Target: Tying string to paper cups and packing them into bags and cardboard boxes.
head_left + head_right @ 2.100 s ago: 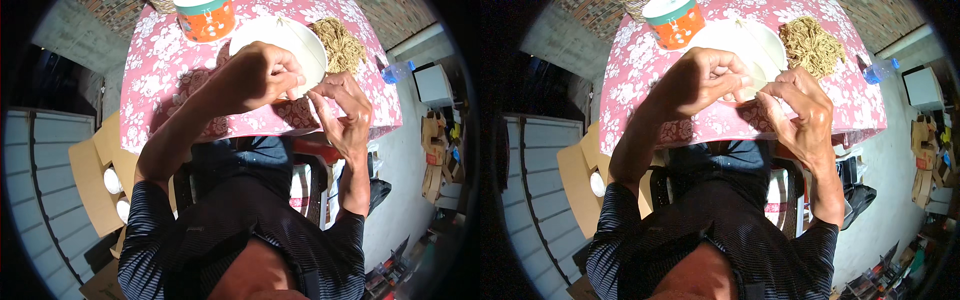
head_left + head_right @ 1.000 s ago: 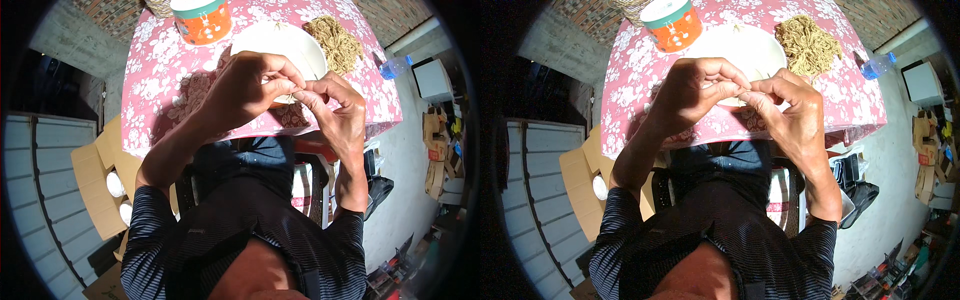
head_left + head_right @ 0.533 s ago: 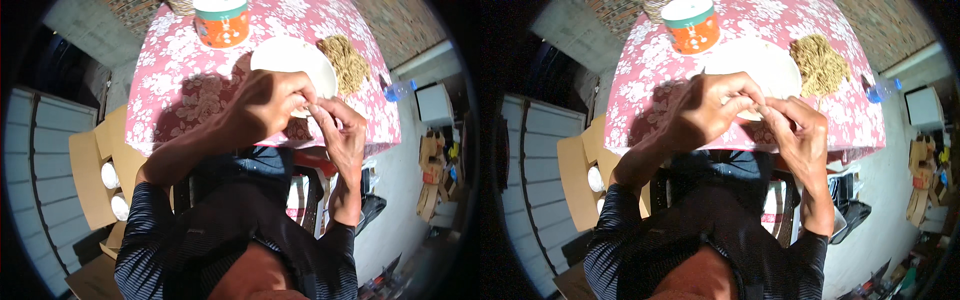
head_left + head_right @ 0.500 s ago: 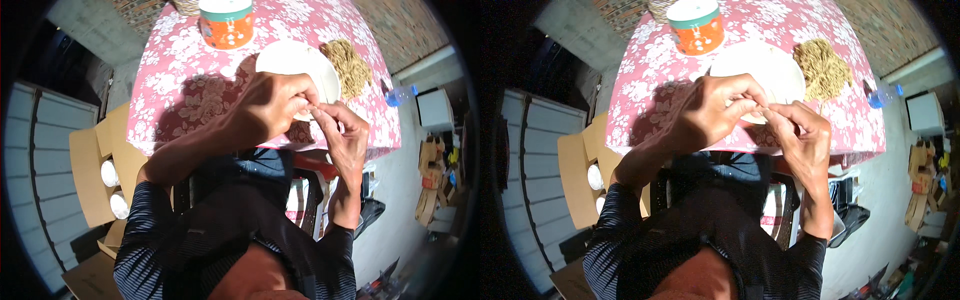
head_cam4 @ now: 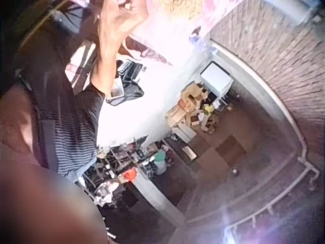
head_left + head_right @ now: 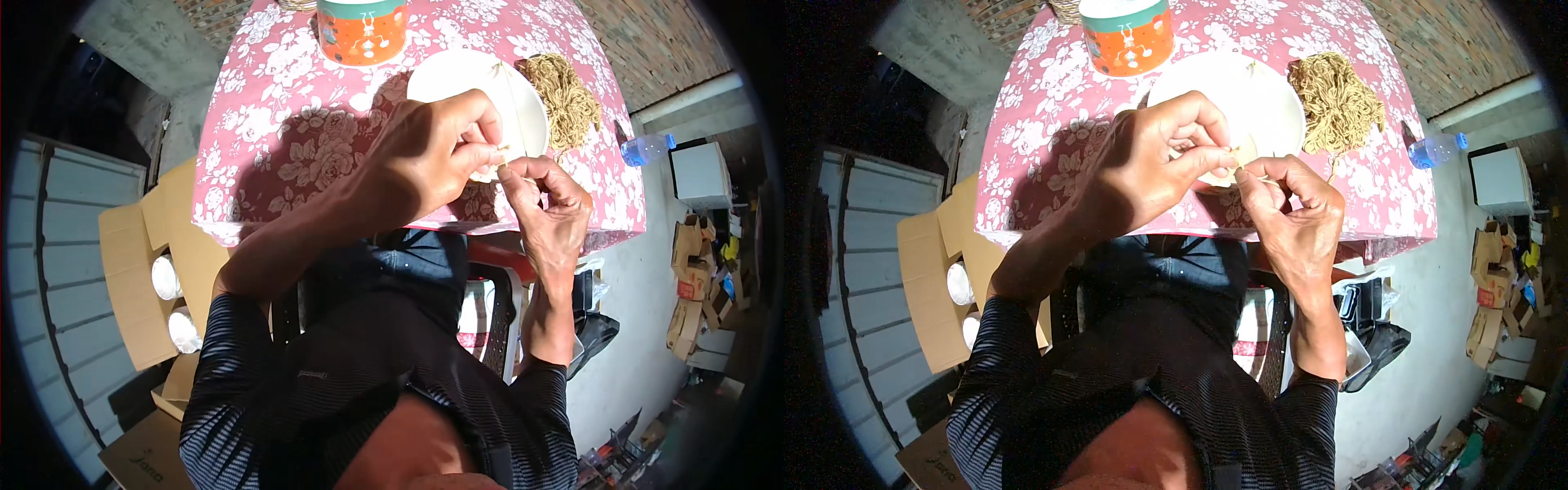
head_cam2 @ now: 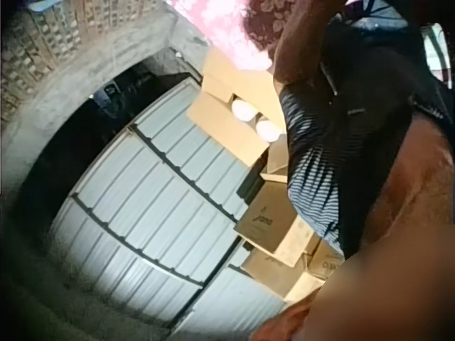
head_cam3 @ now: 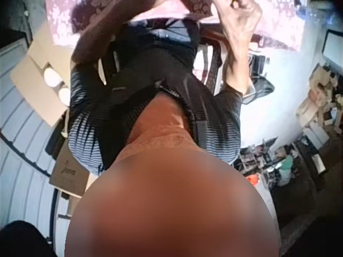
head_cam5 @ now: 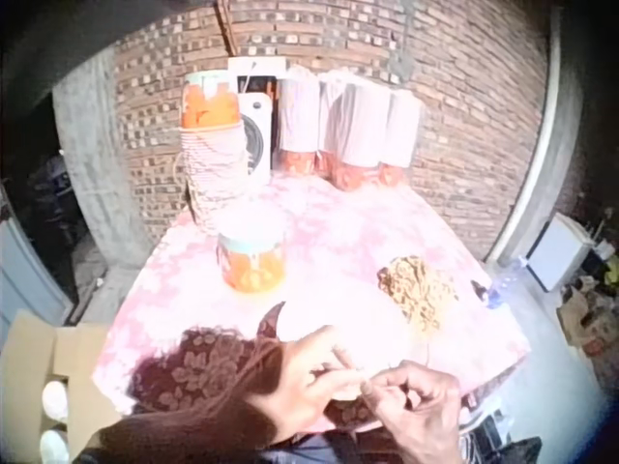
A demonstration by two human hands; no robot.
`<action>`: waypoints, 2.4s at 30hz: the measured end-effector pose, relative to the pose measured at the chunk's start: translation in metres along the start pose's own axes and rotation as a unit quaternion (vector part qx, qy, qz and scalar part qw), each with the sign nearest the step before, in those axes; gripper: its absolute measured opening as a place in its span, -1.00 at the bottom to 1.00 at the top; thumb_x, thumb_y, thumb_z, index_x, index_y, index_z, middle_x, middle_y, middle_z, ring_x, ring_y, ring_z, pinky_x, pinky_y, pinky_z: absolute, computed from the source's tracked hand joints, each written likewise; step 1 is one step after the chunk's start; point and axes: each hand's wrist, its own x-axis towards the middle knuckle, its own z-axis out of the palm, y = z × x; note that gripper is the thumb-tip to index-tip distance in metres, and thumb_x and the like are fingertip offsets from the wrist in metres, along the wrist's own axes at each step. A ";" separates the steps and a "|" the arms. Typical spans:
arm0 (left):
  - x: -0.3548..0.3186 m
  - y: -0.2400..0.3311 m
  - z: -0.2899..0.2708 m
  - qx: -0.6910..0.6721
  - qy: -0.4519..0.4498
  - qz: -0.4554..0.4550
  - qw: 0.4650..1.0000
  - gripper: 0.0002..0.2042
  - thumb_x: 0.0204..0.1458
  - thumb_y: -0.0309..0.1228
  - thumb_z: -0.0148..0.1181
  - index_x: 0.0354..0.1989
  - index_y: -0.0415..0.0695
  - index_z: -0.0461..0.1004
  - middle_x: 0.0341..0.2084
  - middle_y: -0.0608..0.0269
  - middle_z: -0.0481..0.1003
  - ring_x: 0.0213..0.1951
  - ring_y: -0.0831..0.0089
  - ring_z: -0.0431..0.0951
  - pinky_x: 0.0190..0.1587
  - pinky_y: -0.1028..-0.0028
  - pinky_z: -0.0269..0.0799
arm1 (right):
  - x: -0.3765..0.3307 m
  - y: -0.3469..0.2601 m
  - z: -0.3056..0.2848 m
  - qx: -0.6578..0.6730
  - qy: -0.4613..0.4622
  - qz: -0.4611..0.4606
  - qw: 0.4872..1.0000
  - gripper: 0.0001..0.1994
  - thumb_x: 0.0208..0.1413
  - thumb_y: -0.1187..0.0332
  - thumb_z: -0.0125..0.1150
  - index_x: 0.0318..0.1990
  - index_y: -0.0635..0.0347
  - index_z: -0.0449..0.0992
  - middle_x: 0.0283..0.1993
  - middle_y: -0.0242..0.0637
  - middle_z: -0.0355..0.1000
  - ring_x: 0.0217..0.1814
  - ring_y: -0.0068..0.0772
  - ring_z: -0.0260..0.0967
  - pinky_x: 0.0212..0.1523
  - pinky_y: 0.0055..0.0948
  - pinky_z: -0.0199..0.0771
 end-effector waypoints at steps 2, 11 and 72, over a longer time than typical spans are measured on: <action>-0.001 -0.005 0.003 0.045 0.014 0.023 0.999 -0.93 0.19 -0.58 0.25 -0.21 -0.26 0.51 -0.37 0.21 0.60 -0.24 0.51 0.64 -0.18 0.47 0.56 | -0.001 0.002 0.002 0.008 0.009 0.003 1.000 -0.96 0.12 0.56 0.34 -0.28 0.35 0.63 -0.51 -0.61 0.31 -0.46 -0.81 0.10 -0.47 -0.67 0.13; 0.003 -0.009 -0.003 0.172 0.000 0.172 0.970 -0.92 0.15 -0.54 0.28 -0.26 -0.30 0.56 -0.39 0.07 0.60 -0.32 0.34 0.65 -0.24 0.41 0.54 | 0.002 0.005 -0.001 -0.051 0.027 -0.090 0.994 -0.94 0.08 0.58 0.33 -0.29 0.31 0.60 -0.49 -0.54 0.36 -0.50 -0.79 0.15 -0.50 -0.67 0.15; -0.001 0.010 -0.009 0.238 -0.059 0.229 0.942 -0.94 -0.01 -0.51 0.39 -0.36 -0.19 0.67 -0.55 0.18 0.53 -0.45 0.35 0.58 -0.42 0.34 0.49 | 0.008 0.017 -0.021 0.258 -0.016 -0.034 0.966 -0.88 0.24 0.57 0.25 -0.09 0.31 0.54 -0.26 -0.43 0.49 -0.26 -0.70 0.37 -0.19 -0.63 0.39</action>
